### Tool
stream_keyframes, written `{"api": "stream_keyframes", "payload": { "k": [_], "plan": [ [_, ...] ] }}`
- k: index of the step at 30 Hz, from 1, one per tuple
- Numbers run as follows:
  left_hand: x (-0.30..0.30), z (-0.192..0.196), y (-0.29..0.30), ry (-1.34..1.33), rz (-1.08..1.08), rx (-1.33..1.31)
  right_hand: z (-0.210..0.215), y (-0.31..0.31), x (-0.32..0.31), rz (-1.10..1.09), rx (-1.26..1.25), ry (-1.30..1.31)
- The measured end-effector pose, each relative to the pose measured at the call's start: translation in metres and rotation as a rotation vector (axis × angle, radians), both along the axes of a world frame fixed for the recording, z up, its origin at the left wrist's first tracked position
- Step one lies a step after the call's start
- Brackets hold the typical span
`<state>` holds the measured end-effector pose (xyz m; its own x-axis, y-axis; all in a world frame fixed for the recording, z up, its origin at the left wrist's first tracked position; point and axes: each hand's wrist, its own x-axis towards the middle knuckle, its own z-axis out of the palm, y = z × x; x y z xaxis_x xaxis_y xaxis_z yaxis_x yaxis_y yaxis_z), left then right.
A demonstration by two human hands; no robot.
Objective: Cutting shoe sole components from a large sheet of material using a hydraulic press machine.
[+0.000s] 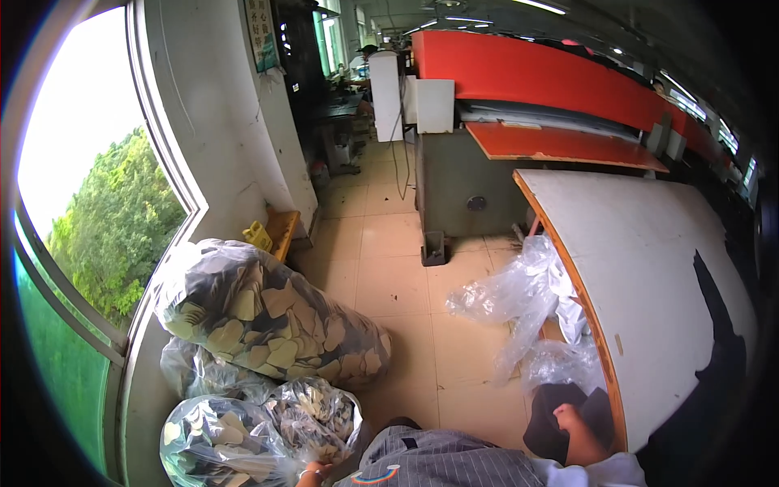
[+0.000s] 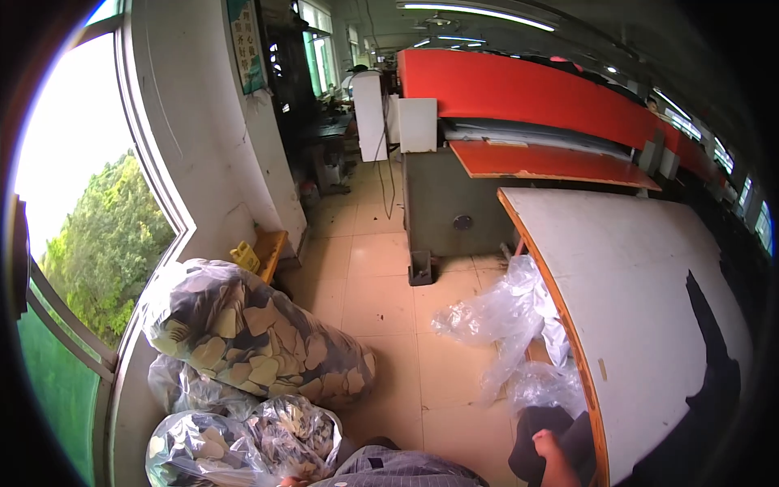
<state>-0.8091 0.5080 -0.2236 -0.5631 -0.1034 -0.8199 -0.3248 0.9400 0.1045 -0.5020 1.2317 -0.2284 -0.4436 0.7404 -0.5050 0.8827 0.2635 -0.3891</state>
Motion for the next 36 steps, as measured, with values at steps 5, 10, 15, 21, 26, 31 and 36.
{"api": "stream_keyframes", "payload": {
  "k": [5, 10, 15, 21, 26, 31, 36],
  "plan": [
    [-0.083, -0.020, 0.025, 0.017, 0.104, -0.006, 0.050, 0.100, -0.286, 0.279, 0.143, 0.116],
    [-0.213, -0.040, 0.070, 0.065, 0.177, 0.030, 0.013, 0.095, -0.468, 0.347, -0.010, 0.304],
    [-0.325, -0.051, 0.150, 0.046, 0.282, 0.043, -0.043, 0.118, -0.517, 0.718, -0.323, 0.099],
    [-0.645, 0.080, 0.334, 0.367, 0.166, 0.476, -0.129, 0.176, -0.629, 1.040, -0.470, 0.371],
    [-0.835, 0.100, 0.433, 0.408, 0.027, 0.603, -0.143, 0.270, -0.818, 1.040, -0.646, 0.391],
    [-0.933, 0.031, 0.448, 0.386, 0.240, 0.512, -0.138, 0.354, -1.022, 1.038, -0.746, 0.476],
    [-0.987, -0.050, 0.396, 0.168, 0.027, 0.249, -0.080, 0.302, -1.334, 1.028, -0.396, -0.350]
  ]
}}
